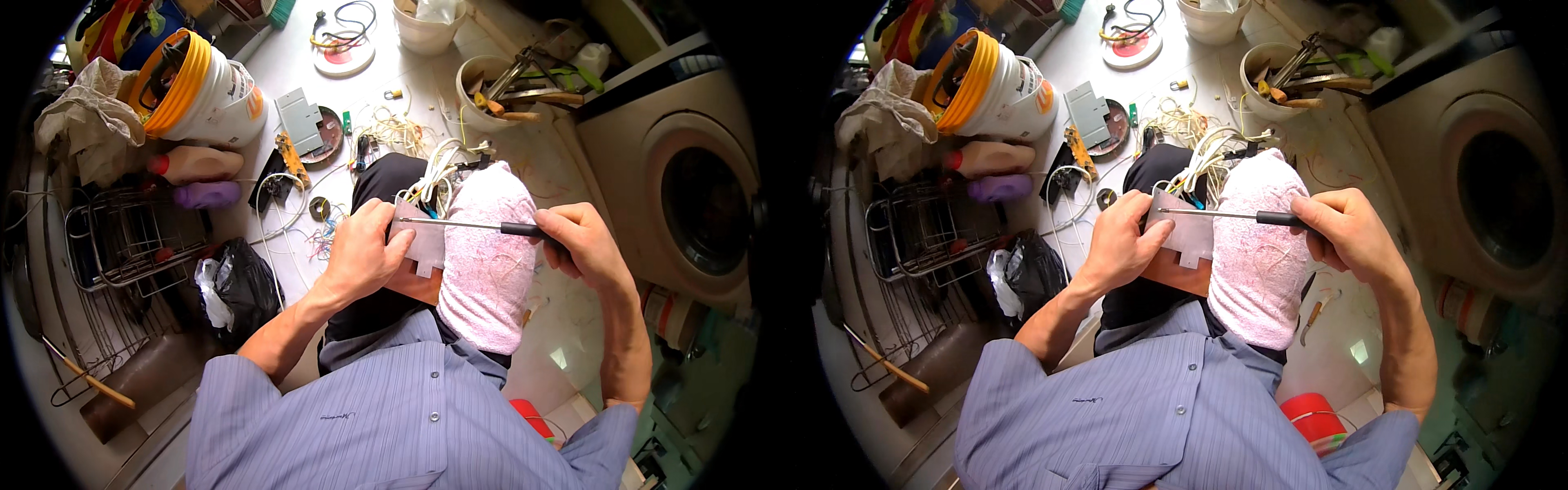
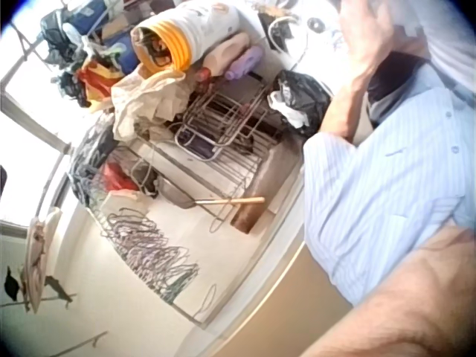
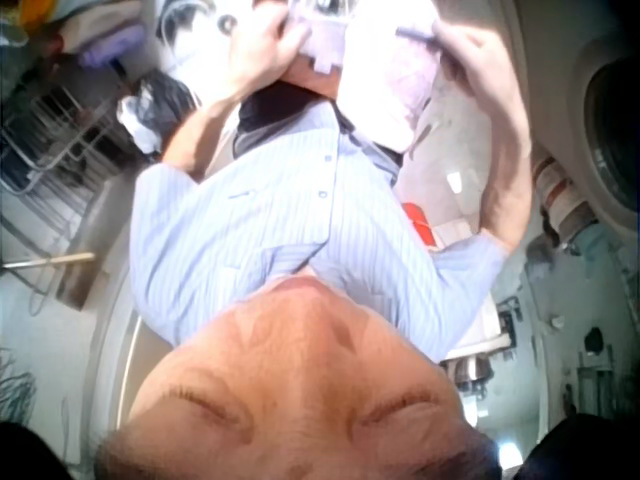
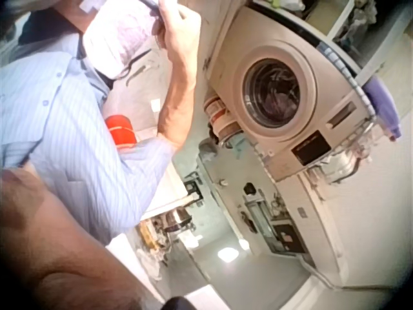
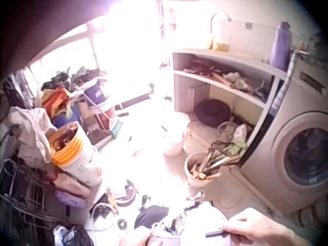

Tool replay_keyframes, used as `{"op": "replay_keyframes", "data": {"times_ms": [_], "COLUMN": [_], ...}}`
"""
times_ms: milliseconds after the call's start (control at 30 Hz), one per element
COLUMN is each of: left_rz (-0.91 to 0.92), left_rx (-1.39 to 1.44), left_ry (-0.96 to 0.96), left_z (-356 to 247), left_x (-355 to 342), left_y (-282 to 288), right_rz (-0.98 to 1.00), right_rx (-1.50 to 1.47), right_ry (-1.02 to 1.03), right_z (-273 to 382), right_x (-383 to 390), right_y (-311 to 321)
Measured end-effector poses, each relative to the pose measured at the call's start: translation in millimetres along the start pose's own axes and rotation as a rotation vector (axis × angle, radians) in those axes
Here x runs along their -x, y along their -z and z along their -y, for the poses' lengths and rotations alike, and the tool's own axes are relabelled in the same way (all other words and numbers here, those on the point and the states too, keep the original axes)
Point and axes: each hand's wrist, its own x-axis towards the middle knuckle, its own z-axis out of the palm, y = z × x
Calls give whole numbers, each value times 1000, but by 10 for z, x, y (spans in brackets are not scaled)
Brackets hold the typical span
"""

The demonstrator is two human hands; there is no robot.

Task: The person organizes a bundle of wires and uses a screwdriver to tighten components on an electronic circuit board assembly.

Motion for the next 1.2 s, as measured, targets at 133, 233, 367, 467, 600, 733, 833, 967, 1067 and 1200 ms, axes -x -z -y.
{"op": "replay_keyframes", "data": {"times_ms": [133, 233, 367, 467, 600, 733, 833, 967, 1067, 1200], "left_rz": [-32, -3, 6, -3, -29, 54, 256, 328, 196, 377], "left_rx": [79, 77, 62, 75, 105, 194, 414, 698, 532, 854], "left_ry": [-45, -66, -79, -66, -49, -20, 21, 180, 39, 161], "left_z": [-47, -46, 17, 61, 79, 119, 260, 404, 343, 413], "left_x": [39, 44, 69, 117, 122, 71, -9, -41, -66, -219], "left_y": [-9, -17, -57, -63, -65, -19, 153, 218, 267, 269], "right_rz": [138, 190, 172, 125, -16, -76, -107, -137, -109, -193], "right_rx": [-33, -32, 20, 130, 604, 879, 759, 507, 276, 19], "right_ry": [-61, -122, -148, -65, 510, 784, 736, 626, 511, 517], "right_z": [6, 33, 106, 89, 10, 38, -34, -95, -223, -228], "right_x": [11, 8, -98, -86, -4, 62, 129, 196, 187, 171], "right_y": [111, 141, 172, 82, -27, -68, -94, -119, -116, -208]}}
